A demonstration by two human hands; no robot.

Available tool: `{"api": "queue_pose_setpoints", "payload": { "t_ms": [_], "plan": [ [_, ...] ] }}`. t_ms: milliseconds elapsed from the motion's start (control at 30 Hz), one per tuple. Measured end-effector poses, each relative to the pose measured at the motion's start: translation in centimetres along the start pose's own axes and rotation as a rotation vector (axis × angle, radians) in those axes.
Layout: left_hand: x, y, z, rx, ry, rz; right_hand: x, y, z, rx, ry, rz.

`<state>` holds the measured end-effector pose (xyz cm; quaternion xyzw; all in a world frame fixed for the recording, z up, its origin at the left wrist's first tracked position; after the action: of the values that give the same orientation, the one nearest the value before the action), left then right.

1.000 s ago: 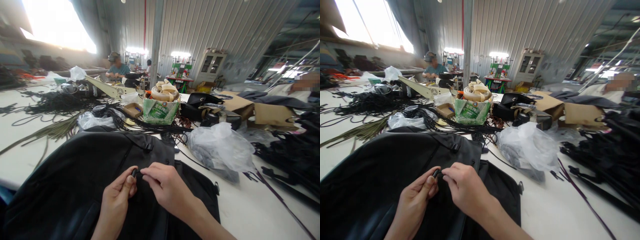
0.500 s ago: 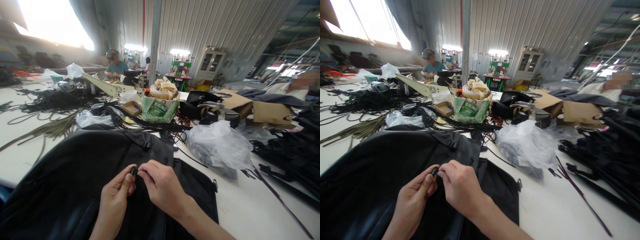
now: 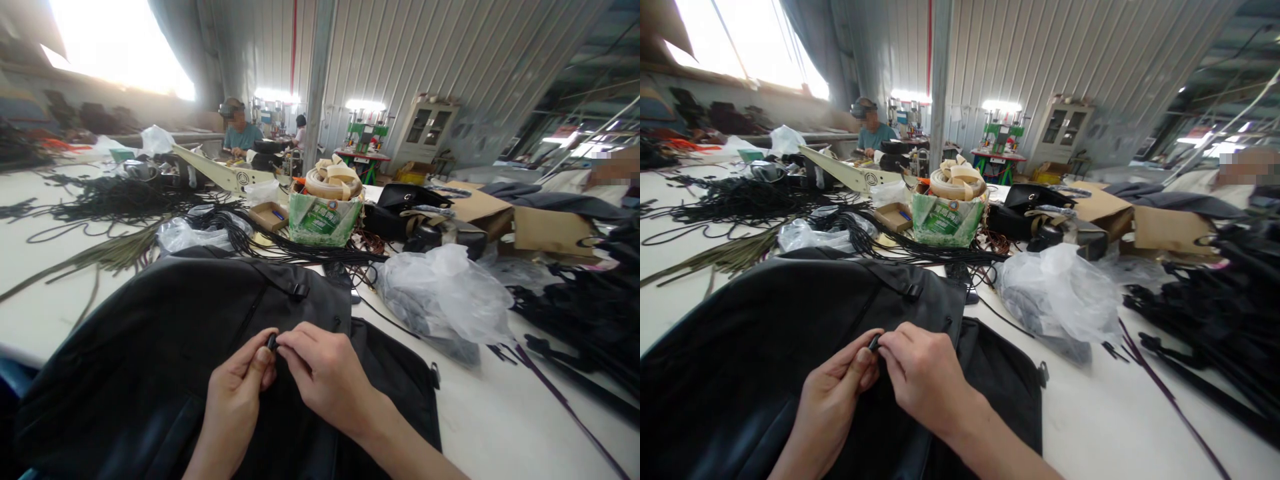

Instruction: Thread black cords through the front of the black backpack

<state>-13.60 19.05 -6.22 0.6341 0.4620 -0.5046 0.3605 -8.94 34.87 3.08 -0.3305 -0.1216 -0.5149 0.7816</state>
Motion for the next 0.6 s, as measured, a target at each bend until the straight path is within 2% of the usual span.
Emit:
{"api": "queue_pose_setpoints", "payload": {
  "t_ms": [300,600],
  "plan": [
    [-0.11,0.03,-0.11,0.014,-0.053,-0.022,0.12,0.0,-0.42,-0.042,0.088,-0.001],
    [-0.14,0.05,-0.08,0.047,-0.153,-0.083,0.16,0.0,-0.54,0.026,0.241,0.057]
  ]
}}
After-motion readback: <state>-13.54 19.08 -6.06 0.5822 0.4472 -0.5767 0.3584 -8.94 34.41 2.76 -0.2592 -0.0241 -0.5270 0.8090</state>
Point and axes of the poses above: each hand's wrist, its own y-axis away from the middle knuckle, its own z-axis out of the back of the hand, x = y × z, the point moved 4 cm from there along -y, towards the middle knuckle, and after that the axes turned 7 degrees about x, right-handed, at the moved point
